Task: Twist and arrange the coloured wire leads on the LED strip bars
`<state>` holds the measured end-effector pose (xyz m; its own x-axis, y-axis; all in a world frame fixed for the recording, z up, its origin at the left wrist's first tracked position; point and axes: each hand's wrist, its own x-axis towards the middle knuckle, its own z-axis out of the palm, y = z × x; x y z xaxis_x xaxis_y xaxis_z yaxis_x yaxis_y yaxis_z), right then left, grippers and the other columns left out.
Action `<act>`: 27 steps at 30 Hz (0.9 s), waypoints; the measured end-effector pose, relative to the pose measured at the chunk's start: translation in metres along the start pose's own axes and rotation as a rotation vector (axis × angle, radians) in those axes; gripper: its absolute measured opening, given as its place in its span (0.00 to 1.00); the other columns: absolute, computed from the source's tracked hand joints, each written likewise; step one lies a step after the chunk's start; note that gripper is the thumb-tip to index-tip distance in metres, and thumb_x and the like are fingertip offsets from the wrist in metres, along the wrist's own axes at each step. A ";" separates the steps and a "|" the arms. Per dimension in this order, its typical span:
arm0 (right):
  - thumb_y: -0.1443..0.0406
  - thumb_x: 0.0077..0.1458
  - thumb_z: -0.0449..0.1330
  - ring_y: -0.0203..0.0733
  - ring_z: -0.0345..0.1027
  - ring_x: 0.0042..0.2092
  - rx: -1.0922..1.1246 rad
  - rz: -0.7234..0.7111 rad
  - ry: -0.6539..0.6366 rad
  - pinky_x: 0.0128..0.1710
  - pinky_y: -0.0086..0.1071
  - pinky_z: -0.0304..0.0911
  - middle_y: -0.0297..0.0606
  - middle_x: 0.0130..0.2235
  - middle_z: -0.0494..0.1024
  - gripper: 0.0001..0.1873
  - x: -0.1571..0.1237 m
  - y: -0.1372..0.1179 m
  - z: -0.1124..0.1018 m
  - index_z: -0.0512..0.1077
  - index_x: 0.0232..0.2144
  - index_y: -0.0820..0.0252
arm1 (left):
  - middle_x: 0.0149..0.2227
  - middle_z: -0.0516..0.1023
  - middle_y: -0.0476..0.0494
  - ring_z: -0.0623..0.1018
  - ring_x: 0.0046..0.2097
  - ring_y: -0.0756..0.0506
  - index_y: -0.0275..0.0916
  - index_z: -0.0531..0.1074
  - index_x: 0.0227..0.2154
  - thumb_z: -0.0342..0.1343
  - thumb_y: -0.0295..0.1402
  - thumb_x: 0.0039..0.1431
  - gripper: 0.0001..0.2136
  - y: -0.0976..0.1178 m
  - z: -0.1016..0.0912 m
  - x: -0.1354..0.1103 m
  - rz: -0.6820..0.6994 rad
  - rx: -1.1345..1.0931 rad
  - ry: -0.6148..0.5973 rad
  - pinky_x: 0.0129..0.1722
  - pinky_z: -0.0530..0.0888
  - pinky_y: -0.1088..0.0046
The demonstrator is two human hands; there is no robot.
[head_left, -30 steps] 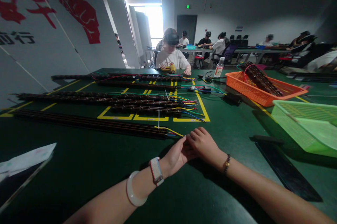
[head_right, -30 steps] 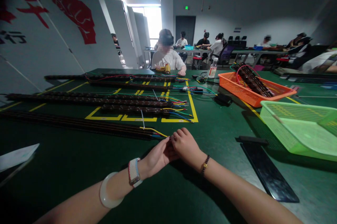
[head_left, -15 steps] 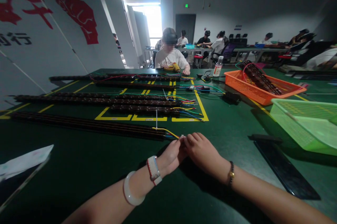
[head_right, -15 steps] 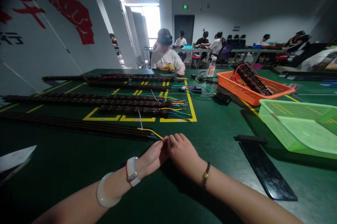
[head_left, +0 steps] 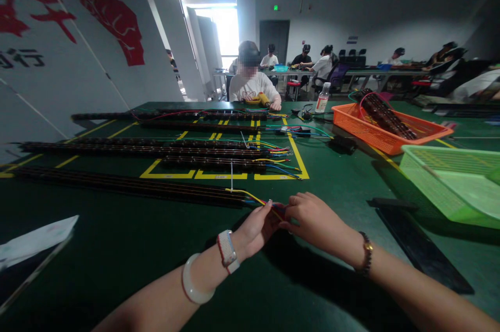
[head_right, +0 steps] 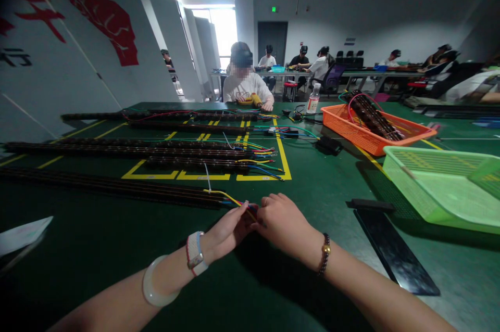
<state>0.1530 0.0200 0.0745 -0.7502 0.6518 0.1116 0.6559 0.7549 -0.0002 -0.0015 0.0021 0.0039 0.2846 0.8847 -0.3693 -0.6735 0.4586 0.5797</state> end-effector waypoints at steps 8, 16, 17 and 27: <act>0.57 0.49 0.64 0.43 0.66 0.34 -0.188 -0.010 -0.019 0.33 0.35 0.53 0.41 0.32 0.75 0.13 0.000 -0.015 0.015 0.75 0.30 0.62 | 0.31 0.75 0.43 0.74 0.34 0.51 0.32 0.72 0.30 0.50 0.32 0.61 0.10 0.000 0.000 0.002 -0.042 -0.051 -0.020 0.40 0.69 0.75; 0.62 0.54 0.59 0.43 0.67 0.33 -0.200 0.019 -0.060 0.32 0.36 0.53 0.43 0.32 0.77 0.09 0.000 -0.021 0.019 0.75 0.31 0.63 | 0.30 0.73 0.45 0.73 0.34 0.51 0.33 0.70 0.29 0.50 0.31 0.61 0.09 -0.001 0.001 0.002 -0.051 -0.068 -0.023 0.40 0.68 0.76; 0.64 0.54 0.58 0.43 0.67 0.33 -0.195 0.023 -0.055 0.32 0.36 0.53 0.43 0.32 0.77 0.08 0.000 -0.022 0.019 0.75 0.31 0.63 | 0.30 0.73 0.45 0.74 0.34 0.51 0.33 0.70 0.29 0.50 0.31 0.61 0.08 -0.001 0.000 0.002 -0.049 -0.061 -0.022 0.39 0.68 0.76; 0.66 0.54 0.57 0.39 0.67 0.31 -0.017 0.112 0.015 0.32 0.33 0.52 0.37 0.30 0.76 0.04 -0.003 -0.022 0.000 0.72 0.29 0.61 | 0.26 0.75 0.46 0.74 0.30 0.50 0.33 0.70 0.26 0.52 0.35 0.59 0.11 0.001 0.003 0.001 -0.048 -0.093 0.006 0.34 0.69 0.75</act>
<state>0.1408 0.0020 0.0739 -0.6711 0.7306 0.1262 0.7367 0.6762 0.0034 -0.0004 0.0035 0.0062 0.3142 0.8612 -0.3995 -0.7195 0.4906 0.4916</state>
